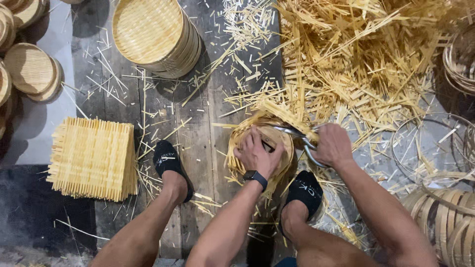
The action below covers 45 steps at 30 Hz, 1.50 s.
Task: The person sits on the floor assembling woven bamboo basket lids. They weave thin bamboo strips into a flat mat, press a round bamboo ring and wooden form onto the mat, trim excess strips with scissors, and set finished round lids onto a stack.
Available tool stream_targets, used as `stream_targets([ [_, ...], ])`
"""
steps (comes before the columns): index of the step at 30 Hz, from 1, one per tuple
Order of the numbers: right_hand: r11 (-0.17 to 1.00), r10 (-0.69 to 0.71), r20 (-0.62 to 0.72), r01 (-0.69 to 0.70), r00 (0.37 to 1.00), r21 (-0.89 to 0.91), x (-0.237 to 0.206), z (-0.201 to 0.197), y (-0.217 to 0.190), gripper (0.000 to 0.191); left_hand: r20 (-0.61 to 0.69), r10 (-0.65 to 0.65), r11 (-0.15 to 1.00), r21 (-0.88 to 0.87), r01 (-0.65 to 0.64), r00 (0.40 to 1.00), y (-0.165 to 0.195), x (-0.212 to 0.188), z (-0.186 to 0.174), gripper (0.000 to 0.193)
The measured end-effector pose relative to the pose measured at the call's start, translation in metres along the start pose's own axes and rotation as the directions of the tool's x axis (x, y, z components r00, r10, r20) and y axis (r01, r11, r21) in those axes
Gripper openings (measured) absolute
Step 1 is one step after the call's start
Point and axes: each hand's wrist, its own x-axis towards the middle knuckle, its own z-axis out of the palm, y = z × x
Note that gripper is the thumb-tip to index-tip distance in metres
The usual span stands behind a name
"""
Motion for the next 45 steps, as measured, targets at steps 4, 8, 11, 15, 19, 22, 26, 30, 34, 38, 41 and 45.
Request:
stream_targets([
  [4, 0.997, -0.074, -0.090, 0.074, 0.993, -0.002, 0.002, 0.004, 0.003, 0.055, 0.075, 0.027, 0.999, 0.024, -0.029, 0.997, -0.002, 0.002, -0.008, 0.103],
  [8, 0.999, -0.019, 0.122, 0.023, 0.992, -0.034, 0.002, -0.006, 0.007, 0.048, 0.155, 0.134, 0.987, 0.069, -0.146, 0.979, -0.005, 0.005, -0.016, 0.107],
  [11, 0.999, 0.015, 0.111, -0.018, 0.994, 0.027, 0.008, -0.011, 0.000, 0.059, 0.202, 0.202, 0.975, 0.052, -0.217, 0.958, -0.009, 0.006, -0.018, 0.109],
  [15, 0.993, -0.056, 0.031, 0.059, 0.998, -0.098, 0.011, -0.014, 0.001, 0.055, 0.226, 0.348, 0.927, 0.060, -0.370, 0.910, -0.018, 0.007, -0.021, 0.106],
  [19, 0.993, -0.068, 0.100, 0.077, 0.993, -0.092, 0.008, -0.013, 0.011, 0.048, 0.276, 0.400, 0.908, 0.009, -0.419, 0.874, -0.025, 0.007, -0.023, 0.105],
  [22, 0.993, -0.082, 0.029, 0.084, 0.996, -0.079, 0.014, -0.010, 0.004, 0.052, 0.285, 0.417, 0.900, 0.001, -0.436, 0.863, -0.026, 0.009, -0.026, 0.105],
  [26, 0.986, -0.047, 0.240, 0.083, 0.970, -0.142, 0.023, -0.010, -0.006, 0.032, 0.350, 0.530, 0.827, -0.011, -0.562, 0.772, -0.033, 0.011, -0.033, 0.099],
  [30, 0.983, -0.136, 0.140, 0.151, 0.981, -0.103, 0.023, -0.012, 0.003, 0.041, 0.416, 0.593, 0.771, -0.045, -0.636, 0.690, -0.041, 0.019, -0.037, 0.099],
  [34, 0.971, -0.185, 0.034, 0.188, 0.982, -0.146, 0.028, 0.007, -0.005, 0.054, 0.477, 0.650, 0.686, -0.034, -0.727, 0.592, -0.046, 0.028, -0.036, 0.104],
  [38, 0.963, -0.220, -0.035, 0.211, 0.975, -0.166, 0.037, 0.027, -0.002, 0.023, 0.474, 0.710, 0.604, -0.029, -0.796, 0.521, -0.050, 0.027, -0.039, 0.106],
  [41, 0.968, -0.231, 0.024, 0.232, 0.973, -0.091, 0.032, 0.027, 0.014, 0.022, 0.101, 0.652, 0.753, 0.028, -0.657, 0.751, -0.045, 0.008, -0.035, 0.109],
  [45, 0.972, -0.171, 0.038, 0.175, 0.984, -0.157, 0.024, 0.018, 0.007, 0.034, -0.125, -0.002, 0.998, -0.056, -0.005, 0.992, -0.020, -0.016, -0.007, 0.109],
])
